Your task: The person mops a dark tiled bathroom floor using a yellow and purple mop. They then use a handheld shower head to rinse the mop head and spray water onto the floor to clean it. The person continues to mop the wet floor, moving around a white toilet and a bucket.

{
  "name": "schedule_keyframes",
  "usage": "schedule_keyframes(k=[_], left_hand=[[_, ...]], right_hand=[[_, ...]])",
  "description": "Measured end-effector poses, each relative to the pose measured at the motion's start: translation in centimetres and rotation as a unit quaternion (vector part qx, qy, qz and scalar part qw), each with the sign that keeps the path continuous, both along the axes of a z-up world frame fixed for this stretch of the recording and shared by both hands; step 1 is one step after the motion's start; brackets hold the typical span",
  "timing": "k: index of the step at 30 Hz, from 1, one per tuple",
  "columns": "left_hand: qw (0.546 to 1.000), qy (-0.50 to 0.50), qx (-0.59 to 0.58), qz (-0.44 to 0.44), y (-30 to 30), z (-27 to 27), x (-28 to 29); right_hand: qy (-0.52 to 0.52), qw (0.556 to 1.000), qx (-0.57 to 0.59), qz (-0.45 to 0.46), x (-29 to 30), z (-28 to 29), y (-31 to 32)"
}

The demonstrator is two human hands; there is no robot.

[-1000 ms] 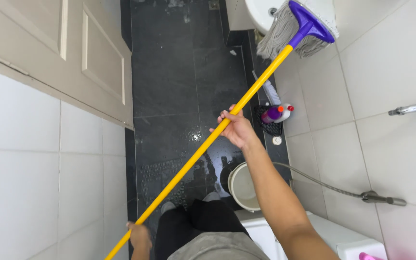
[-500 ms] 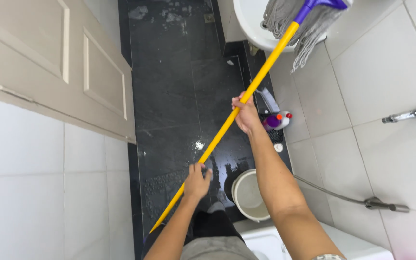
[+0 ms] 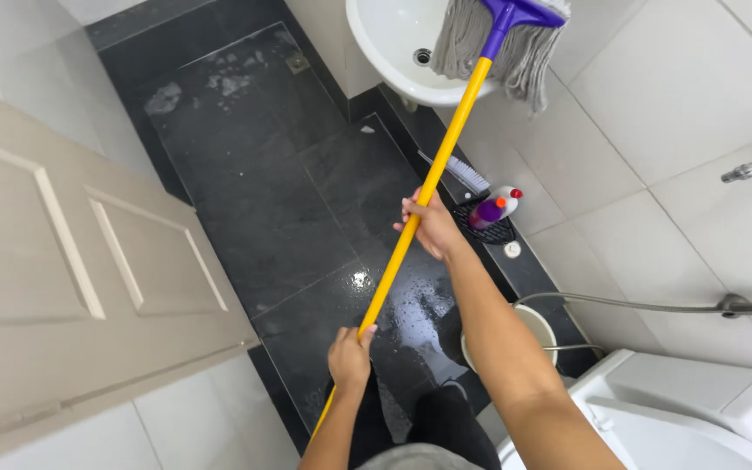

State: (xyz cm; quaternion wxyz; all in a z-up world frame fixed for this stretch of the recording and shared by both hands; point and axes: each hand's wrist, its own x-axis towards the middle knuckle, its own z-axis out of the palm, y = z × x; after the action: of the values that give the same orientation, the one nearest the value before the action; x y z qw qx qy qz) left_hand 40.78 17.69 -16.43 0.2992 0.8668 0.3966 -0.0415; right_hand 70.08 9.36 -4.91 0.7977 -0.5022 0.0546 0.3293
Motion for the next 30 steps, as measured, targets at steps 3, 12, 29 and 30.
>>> schedule_keyframes(k=[3, 12, 29, 30], left_hand=[[0.997, -0.014, -0.017, -0.072, 2.6, -1.7, 3.3], [0.977, 0.078, -0.16, -0.116, 1.4, -10.1, 14.3], [0.635, -0.283, -0.706, -0.134, 4.8, 22.3, 44.5], [0.56, -0.288, -0.764, -0.139, 5.0, 22.8, 45.9]], right_hand=[[0.03, 0.999, -0.011, 0.003, 0.4, 3.6, 2.5], [-0.086, 0.983, -0.08, -0.141, 4.0, 1.5, 5.3], [-0.14, 0.898, -0.339, -0.242, 6.5, -4.1, -2.7], [-0.176, 0.874, -0.38, -0.246, 6.3, -5.1, -2.9]])
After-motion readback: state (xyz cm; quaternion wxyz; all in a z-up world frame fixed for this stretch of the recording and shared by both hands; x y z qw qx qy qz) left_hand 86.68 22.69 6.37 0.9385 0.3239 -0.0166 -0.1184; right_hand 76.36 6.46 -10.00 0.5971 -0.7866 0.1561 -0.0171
